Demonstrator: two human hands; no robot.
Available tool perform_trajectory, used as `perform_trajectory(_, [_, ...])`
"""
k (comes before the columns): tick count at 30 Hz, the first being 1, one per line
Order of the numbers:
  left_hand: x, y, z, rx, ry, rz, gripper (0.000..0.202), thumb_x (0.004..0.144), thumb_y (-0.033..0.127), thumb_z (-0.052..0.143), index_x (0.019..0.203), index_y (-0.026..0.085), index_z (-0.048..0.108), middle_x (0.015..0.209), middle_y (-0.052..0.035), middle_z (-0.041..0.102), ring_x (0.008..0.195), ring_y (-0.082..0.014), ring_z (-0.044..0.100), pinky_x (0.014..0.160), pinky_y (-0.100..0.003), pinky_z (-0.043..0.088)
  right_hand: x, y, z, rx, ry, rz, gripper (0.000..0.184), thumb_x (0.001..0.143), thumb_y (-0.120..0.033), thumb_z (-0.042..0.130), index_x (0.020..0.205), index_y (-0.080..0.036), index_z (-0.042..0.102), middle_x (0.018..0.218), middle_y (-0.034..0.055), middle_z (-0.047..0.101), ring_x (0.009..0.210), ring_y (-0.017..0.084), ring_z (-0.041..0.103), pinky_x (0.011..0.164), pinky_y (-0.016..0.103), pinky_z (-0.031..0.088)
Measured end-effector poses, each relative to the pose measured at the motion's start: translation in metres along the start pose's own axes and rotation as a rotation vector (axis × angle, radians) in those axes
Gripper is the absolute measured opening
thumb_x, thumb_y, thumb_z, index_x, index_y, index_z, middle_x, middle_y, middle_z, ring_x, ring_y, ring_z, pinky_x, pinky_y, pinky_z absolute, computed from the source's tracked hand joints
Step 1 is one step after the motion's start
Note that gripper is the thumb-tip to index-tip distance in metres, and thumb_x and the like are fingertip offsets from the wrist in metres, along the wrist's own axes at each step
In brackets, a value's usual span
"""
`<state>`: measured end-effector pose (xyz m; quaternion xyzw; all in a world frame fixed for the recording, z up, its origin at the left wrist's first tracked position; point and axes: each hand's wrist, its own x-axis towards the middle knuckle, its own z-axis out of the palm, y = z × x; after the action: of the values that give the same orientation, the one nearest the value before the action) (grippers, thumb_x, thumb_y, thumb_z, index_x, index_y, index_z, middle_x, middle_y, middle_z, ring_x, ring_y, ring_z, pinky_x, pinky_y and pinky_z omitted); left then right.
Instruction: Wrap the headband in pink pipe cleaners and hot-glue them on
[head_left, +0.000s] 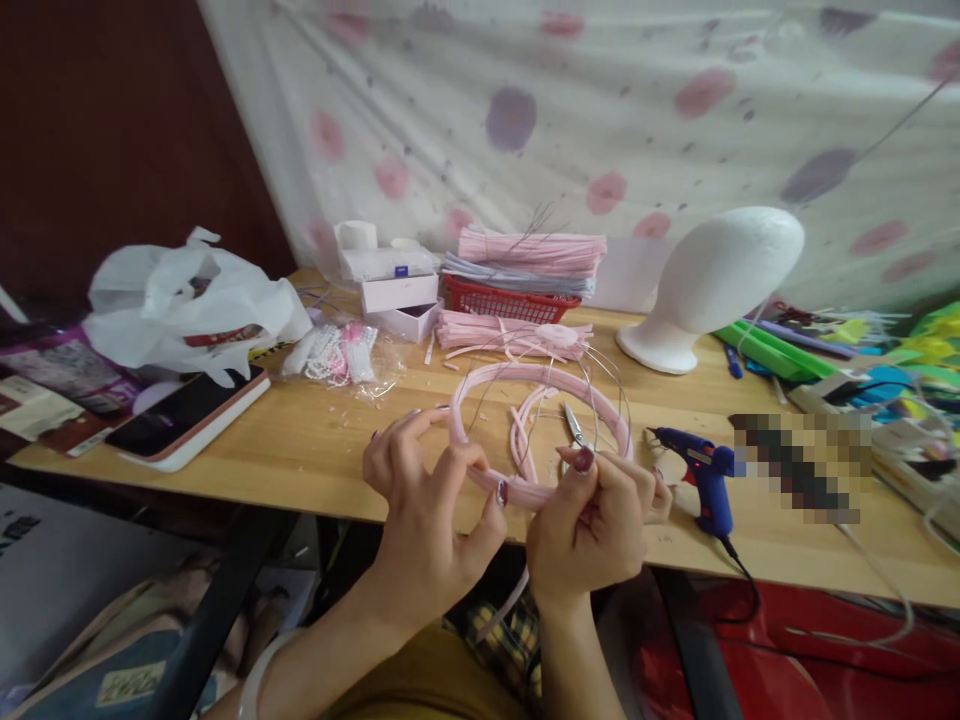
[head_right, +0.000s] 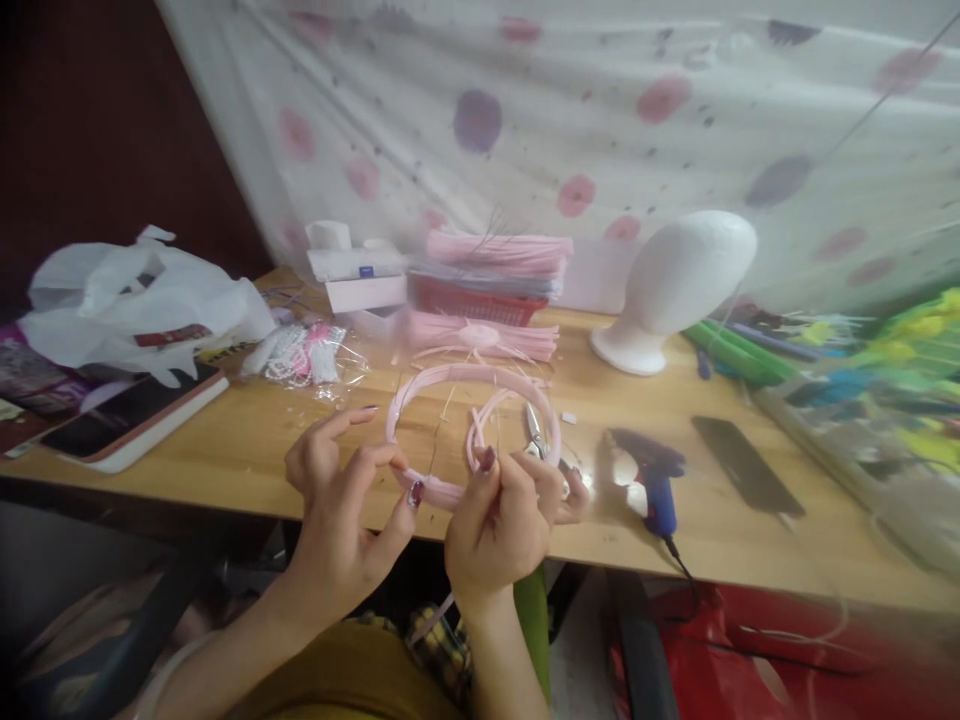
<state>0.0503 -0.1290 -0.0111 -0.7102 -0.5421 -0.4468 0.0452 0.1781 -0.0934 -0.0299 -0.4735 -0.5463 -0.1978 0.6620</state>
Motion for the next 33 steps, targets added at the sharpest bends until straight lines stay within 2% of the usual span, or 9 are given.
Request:
perform_trajectory(4, [-0.001, -0.001, 0.002, 0.011, 0.028, 0.004, 0.021, 0.08, 0.023, 0.061, 0.099, 0.025, 0.052, 0.128, -0.0121, 0.041, 0.125, -0.0345, 0.04, 0.104, -0.057, 0.025, 0.0, 0.001, 0.001, 0.008, 0.007, -0.004, 0.012, 0.092, -0.014, 0.058, 0.083, -0.019, 0.063, 0.069, -0.0015, 0.062, 0.07, 0.015, 0.057, 0.078, 0.034, 0.04])
perform_trajectory(9, [0.0, -0.001, 0.004, 0.02, 0.03, 0.01, 0.026, 0.079, 0.027, 0.064, 0.101, 0.026, 0.05, 0.128, -0.0119, 0.041, 0.124, -0.0357, 0.039, 0.102, -0.058, 0.028, 0.002, 0.002, 0.001, -0.007, -0.013, -0.013, 0.014, 0.092, -0.015, 0.057, 0.08, -0.019, 0.062, 0.065, -0.0031, 0.062, 0.07, 0.015, 0.058, 0.089, 0.041, 0.038])
perform_trajectory(12, [0.0, -0.002, 0.003, 0.008, 0.019, 0.012, 0.031, 0.077, 0.028, 0.066, 0.102, 0.026, 0.048, 0.128, -0.0119, 0.04, 0.124, -0.0359, 0.039, 0.102, -0.058, 0.028, 0.003, 0.003, 0.002, -0.01, -0.027, -0.001, 0.014, 0.092, -0.014, 0.056, 0.081, -0.02, 0.062, 0.067, -0.003, 0.063, 0.07, 0.015, 0.059, 0.089, 0.041, 0.038])
perform_trajectory(20, [0.0, -0.003, 0.0, -0.021, 0.013, 0.005, 0.018, 0.083, 0.022, 0.056, 0.1, 0.024, 0.051, 0.127, -0.0124, 0.043, 0.126, -0.033, 0.041, 0.105, -0.056, 0.025, 0.001, 0.002, 0.003, -0.011, -0.02, -0.014, 0.015, 0.093, -0.016, 0.056, 0.081, -0.02, 0.062, 0.066, -0.0027, 0.062, 0.07, 0.015, 0.059, 0.09, 0.042, 0.039])
perform_trajectory(25, [-0.003, -0.005, -0.001, -0.048, 0.021, 0.032, 0.023, 0.085, 0.021, 0.056, 0.107, 0.025, 0.051, 0.127, -0.0124, 0.044, 0.125, -0.0329, 0.042, 0.103, -0.057, 0.028, 0.001, 0.001, 0.001, -0.021, 0.0, -0.049, 0.014, 0.092, -0.015, 0.055, 0.082, -0.02, 0.062, 0.066, -0.0032, 0.062, 0.068, 0.015, 0.059, 0.097, 0.047, 0.036])
perform_trajectory(27, [-0.007, -0.008, -0.001, -0.059, 0.09, 0.078, 0.032, 0.084, 0.021, 0.055, 0.116, 0.024, 0.052, 0.127, -0.0132, 0.046, 0.124, -0.0336, 0.043, 0.102, -0.058, 0.03, 0.002, 0.002, 0.0, -0.006, 0.007, -0.075, 0.013, 0.091, -0.014, 0.055, 0.084, -0.02, 0.063, 0.066, -0.0033, 0.062, 0.068, 0.015, 0.06, 0.101, 0.049, 0.034])
perform_trajectory(29, [-0.01, -0.014, -0.001, -0.081, 0.212, 0.108, 0.037, 0.083, 0.021, 0.055, 0.12, 0.024, 0.052, 0.123, -0.0126, 0.051, 0.12, -0.0329, 0.047, 0.102, -0.058, 0.033, 0.005, 0.002, -0.003, 0.003, 0.007, -0.104, 0.012, 0.091, -0.014, 0.056, 0.083, -0.02, 0.064, 0.066, -0.0037, 0.061, 0.067, 0.014, 0.061, 0.103, 0.05, 0.033])
perform_trajectory(31, [-0.012, -0.024, -0.001, -0.111, 0.35, 0.081, 0.031, 0.084, 0.02, 0.055, 0.114, 0.025, 0.054, 0.115, -0.0099, 0.055, 0.115, -0.0303, 0.051, 0.101, -0.056, 0.037, 0.008, 0.002, -0.007, -0.005, -0.012, -0.13, 0.012, 0.09, -0.014, 0.056, 0.084, -0.02, 0.064, 0.066, -0.0035, 0.061, 0.067, 0.014, 0.061, 0.101, 0.047, 0.036])
perform_trajectory(33, [-0.011, -0.036, 0.001, -0.15, 0.443, -0.011, 0.019, 0.087, 0.019, 0.053, 0.105, 0.025, 0.056, 0.107, -0.0076, 0.057, 0.11, -0.0273, 0.054, 0.099, -0.053, 0.041, 0.013, 0.001, -0.012, -0.011, -0.056, -0.167, 0.013, 0.09, -0.014, 0.056, 0.085, -0.022, 0.064, 0.067, -0.003, 0.063, 0.067, 0.014, 0.062, 0.098, 0.045, 0.039])
